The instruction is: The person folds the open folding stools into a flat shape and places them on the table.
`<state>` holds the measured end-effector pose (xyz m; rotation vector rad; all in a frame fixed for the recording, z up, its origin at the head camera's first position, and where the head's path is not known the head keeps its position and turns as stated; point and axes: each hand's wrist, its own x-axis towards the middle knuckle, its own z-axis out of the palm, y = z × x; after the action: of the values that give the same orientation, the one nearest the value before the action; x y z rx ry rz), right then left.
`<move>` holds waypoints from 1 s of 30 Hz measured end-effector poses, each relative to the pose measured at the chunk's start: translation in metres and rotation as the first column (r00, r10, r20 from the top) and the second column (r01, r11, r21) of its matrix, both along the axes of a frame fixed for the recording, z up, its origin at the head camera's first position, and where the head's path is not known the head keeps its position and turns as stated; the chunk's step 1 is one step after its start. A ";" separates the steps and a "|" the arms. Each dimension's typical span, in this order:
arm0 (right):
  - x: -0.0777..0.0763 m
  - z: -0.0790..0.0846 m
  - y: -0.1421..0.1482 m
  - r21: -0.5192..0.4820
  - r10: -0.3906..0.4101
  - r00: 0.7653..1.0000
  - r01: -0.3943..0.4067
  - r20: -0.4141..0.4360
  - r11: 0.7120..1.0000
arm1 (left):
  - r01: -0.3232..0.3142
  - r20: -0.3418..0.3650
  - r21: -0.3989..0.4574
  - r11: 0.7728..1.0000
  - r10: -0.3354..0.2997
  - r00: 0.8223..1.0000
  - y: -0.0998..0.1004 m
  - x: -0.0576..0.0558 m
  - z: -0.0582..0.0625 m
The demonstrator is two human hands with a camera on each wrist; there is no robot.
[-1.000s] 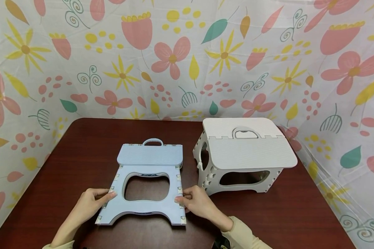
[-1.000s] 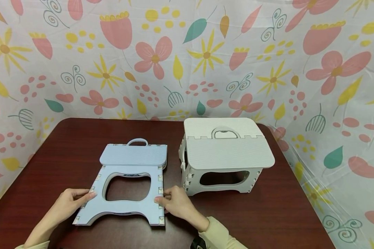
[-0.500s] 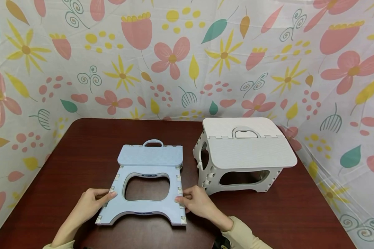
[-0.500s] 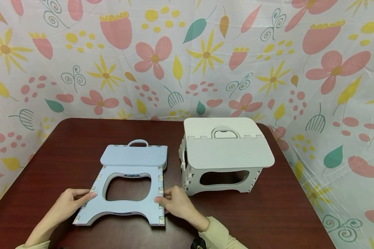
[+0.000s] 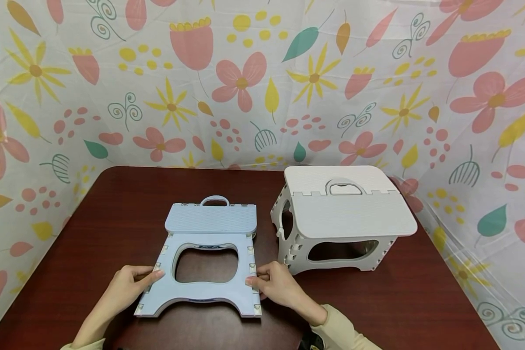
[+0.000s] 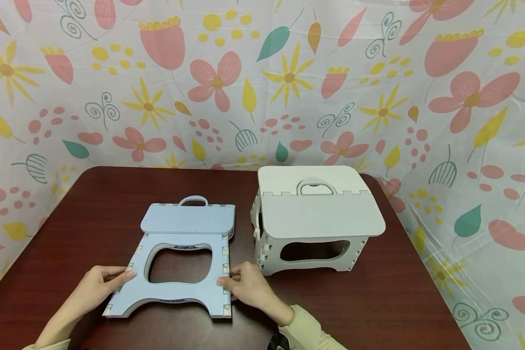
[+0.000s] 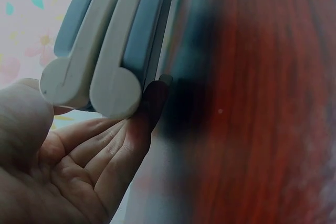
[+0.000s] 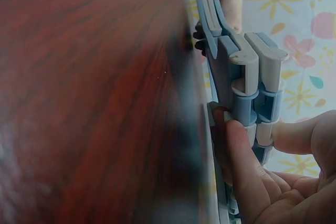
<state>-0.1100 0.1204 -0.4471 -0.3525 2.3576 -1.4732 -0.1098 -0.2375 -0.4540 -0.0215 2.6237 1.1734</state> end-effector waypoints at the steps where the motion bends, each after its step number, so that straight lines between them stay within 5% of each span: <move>1: 0.000 0.000 0.000 0.001 0.000 1.000 0.000 0.000 1.000 | 0.002 0.000 -0.003 1.000 -0.002 1.000 0.000 0.000 0.000; 30: -0.002 -0.002 0.000 -0.055 0.003 0.999 0.000 0.051 0.998 | 0.001 -0.029 -0.030 1.000 -0.002 1.000 0.001 -0.001 0.000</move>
<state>-0.1120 0.1199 -0.4488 -0.3264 2.2802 -1.5309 -0.1108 -0.2364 -0.4542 -0.0082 2.6658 1.1415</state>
